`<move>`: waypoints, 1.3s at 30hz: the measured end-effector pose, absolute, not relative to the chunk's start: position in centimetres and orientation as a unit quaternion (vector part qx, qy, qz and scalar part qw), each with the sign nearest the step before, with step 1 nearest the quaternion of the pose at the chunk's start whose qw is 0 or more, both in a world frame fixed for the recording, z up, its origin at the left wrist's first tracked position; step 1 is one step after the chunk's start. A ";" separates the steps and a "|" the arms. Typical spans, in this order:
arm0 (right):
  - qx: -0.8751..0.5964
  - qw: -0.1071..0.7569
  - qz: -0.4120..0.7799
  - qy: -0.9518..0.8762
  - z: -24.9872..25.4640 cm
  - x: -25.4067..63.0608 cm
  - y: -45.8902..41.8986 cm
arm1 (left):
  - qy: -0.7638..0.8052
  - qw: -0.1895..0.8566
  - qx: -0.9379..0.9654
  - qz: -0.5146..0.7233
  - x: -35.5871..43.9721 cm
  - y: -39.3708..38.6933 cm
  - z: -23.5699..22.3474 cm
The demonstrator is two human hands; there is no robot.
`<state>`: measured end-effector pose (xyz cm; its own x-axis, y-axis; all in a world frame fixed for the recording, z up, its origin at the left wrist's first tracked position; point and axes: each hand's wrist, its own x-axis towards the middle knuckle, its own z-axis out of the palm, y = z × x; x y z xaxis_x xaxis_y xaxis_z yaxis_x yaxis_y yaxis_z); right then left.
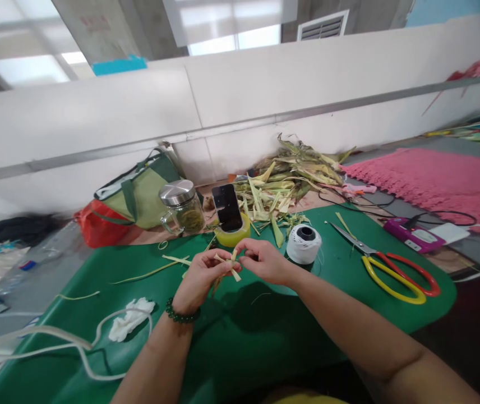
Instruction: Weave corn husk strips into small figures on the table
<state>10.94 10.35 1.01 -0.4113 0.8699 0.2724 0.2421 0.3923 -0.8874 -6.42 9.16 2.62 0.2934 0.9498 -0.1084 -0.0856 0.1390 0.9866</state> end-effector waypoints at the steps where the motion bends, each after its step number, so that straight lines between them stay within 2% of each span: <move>1: -0.372 0.393 0.409 -0.735 1.1 11.0 10.2 | 0.436 0.604 0.523 0.413 -6.3 9.2 2.7; 6: -0.361 0.408 0.355 -0.760 1.2 11.1 9.9 | 0.462 0.543 0.582 0.391 -5.6 8.9 3.1; 10: -0.356 0.375 0.296 -0.803 1.5 11.2 9.8 | 0.464 0.532 0.593 0.389 -5.4 8.8 2.8; 19: -0.384 0.311 0.259 -0.830 1.8 11.7 10.0 | 0.472 0.527 0.584 0.398 -5.2 8.8 2.8; 26: -0.328 0.365 0.362 -0.792 1.9 11.6 10.2 | 0.447 0.597 0.544 0.384 -5.3 8.9 2.9; 32: -0.344 0.405 0.394 -0.750 1.9 12.0 10.5 | 0.433 0.659 0.455 0.412 -5.9 9.0 2.7; 35: -0.341 0.394 0.324 -0.790 1.8 12.0 10.3 | 0.443 0.643 0.458 0.425 -6.0 9.1 2.9; 39: -0.333 0.366 0.187 -0.848 1.6 11.9 9.8 | 0.477 0.557 0.518 0.440 -6.2 9.3 3.1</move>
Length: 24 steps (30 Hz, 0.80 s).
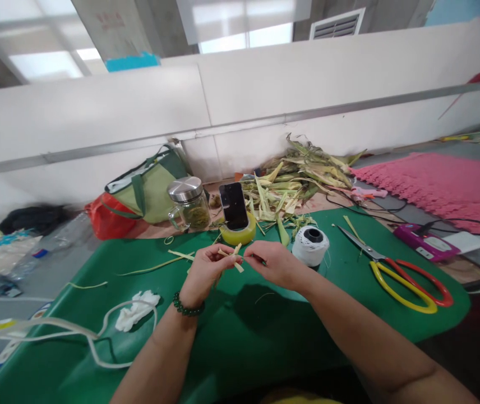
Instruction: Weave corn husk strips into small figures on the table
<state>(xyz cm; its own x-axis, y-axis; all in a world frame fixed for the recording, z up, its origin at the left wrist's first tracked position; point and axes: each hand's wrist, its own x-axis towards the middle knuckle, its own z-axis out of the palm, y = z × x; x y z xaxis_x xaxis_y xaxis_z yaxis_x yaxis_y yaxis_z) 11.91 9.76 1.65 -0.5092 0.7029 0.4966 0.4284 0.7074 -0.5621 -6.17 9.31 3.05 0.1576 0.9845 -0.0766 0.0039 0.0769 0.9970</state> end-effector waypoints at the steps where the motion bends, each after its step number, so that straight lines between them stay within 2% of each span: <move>1: -0.331 0.358 0.158 -0.859 1.6 11.9 9.6 | 0.485 0.530 0.536 0.443 -6.2 9.3 3.0; 7: -0.308 0.279 0.015 -0.909 1.3 11.7 8.7 | 0.518 0.386 0.635 0.424 -5.8 9.1 2.3; 11: -0.311 0.211 -0.012 -0.927 1.3 11.4 8.3 | 0.522 0.360 0.655 0.411 -5.1 8.9 1.9; 14: -0.311 0.204 -0.009 -0.928 1.6 11.6 8.4 | 0.515 0.348 0.672 0.402 -4.8 8.6 1.7; 17: -0.310 0.261 0.058 -0.912 1.9 12.1 9.2 | 0.478 0.411 0.689 0.357 -4.9 8.5 1.7; 20: -0.322 0.334 0.225 -0.857 2.1 12.5 10.2 | 0.422 0.569 0.639 0.298 -5.4 8.4 2.2; 22: -0.340 0.368 0.313 -0.807 2.1 12.5 10.5 | 0.390 0.648 0.577 0.308 -5.6 8.5 2.5; 24: -0.358 0.384 0.344 -0.778 1.9 12.3 10.4 | 0.373 0.678 0.520 0.362 -5.8 8.6 2.8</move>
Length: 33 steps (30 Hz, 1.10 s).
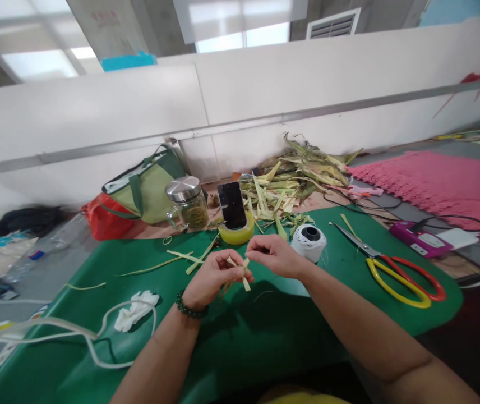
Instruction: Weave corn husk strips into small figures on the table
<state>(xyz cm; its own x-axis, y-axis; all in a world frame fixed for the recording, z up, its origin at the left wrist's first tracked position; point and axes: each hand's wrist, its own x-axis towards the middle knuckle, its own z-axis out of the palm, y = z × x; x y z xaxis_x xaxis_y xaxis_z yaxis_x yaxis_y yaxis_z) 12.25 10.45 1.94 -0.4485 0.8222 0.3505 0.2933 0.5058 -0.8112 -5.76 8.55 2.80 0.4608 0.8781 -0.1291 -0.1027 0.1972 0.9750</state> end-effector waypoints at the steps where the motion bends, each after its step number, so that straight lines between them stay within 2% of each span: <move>1: -0.364 0.387 0.344 -0.774 1.8 12.1 10.3 | 0.369 0.682 0.495 0.392 -5.8 8.6 2.9; 4: -0.368 0.392 0.320 -0.780 1.5 11.6 9.9 | 0.376 0.690 0.439 0.436 -5.8 8.7 2.9; 8: -0.375 0.387 0.308 -0.784 1.2 11.4 9.8 | 0.381 0.703 0.431 0.418 -5.8 8.6 2.6; 18: -0.372 0.376 0.261 -0.807 0.6 11.6 9.7 | 0.413 0.654 0.457 0.440 -5.9 8.3 3.2; 21: -0.370 0.364 0.213 -0.828 0.5 11.6 9.4 | 0.442 0.606 0.481 0.454 -6.1 8.6 3.3; 24: -0.363 0.338 0.126 -0.859 0.7 11.6 8.6 | 0.476 0.515 0.547 0.458 -6.1 8.9 3.1; 27: -0.355 0.278 0.016 -0.892 1.2 11.6 7.8 | 0.508 0.397 0.624 0.442 -5.9 9.0 2.5; 29: -0.339 0.240 -0.021 -0.910 1.6 11.6 7.7 | 0.513 0.357 0.670 0.400 -5.7 8.9 2.0; 31: -0.318 0.240 0.005 -0.917 1.9 11.7 8.2 | 0.496 0.378 0.700 0.348 -5.6 8.8 1.7; 33: -0.325 0.280 0.100 -0.898 2.0 11.9 9.2 | 0.464 0.456 0.693 0.310 -5.5 8.6 1.7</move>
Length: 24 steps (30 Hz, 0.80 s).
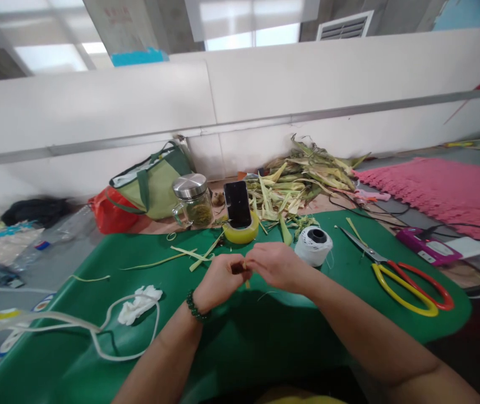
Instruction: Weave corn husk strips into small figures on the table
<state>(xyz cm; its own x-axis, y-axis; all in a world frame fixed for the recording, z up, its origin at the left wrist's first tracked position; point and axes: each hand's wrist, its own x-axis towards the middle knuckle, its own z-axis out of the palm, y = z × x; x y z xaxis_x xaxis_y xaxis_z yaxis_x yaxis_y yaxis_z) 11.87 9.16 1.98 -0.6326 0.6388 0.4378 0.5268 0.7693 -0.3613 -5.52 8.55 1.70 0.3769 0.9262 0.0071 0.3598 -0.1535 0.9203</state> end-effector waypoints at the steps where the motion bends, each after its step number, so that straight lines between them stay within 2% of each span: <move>1: -0.340 0.303 0.163 -0.875 1.9 12.0 9.7 | 0.446 0.506 0.674 0.302 -5.5 8.4 1.9; 3: -0.373 0.331 0.284 -0.819 1.6 12.1 10.5 | 0.415 0.592 0.619 0.306 -5.6 8.3 2.4; 5: -0.382 0.331 0.366 -0.781 1.3 12.1 10.8 | 0.398 0.635 0.578 0.322 -5.8 8.3 2.9; 8: -0.380 0.321 0.395 -0.772 0.9 12.0 10.4 | 0.397 0.634 0.559 0.357 -6.1 8.6 3.3; 11: -0.391 0.317 0.313 -0.806 1.1 11.8 9.4 | 0.432 0.577 0.566 0.400 -6.3 9.0 2.9; 16: -0.332 0.247 0.056 -0.909 1.8 11.5 8.1 | 0.527 0.359 0.659 0.399 -5.7 8.7 2.1; 18: -0.312 0.237 0.043 -0.919 2.1 11.4 8.3 | 0.523 0.339 0.691 0.367 -5.3 8.4 2.0; 20: -0.318 0.272 0.108 -0.902 2.3 11.6 9.1 | 0.494 0.390 0.696 0.345 -5.1 8.1 2.1; 24: -0.341 0.338 0.398 -0.782 2.0 12.2 11.0 | 0.403 0.570 0.629 0.341 -5.4 7.9 2.6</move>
<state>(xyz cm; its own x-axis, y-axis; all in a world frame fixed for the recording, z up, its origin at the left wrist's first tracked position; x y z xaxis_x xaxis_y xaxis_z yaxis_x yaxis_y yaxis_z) 12.17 11.01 1.98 -0.5398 0.8016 0.2571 0.2632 0.4508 -0.8529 -5.36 7.89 2.63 0.4422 0.8964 -0.0311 0.1196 -0.0246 0.9925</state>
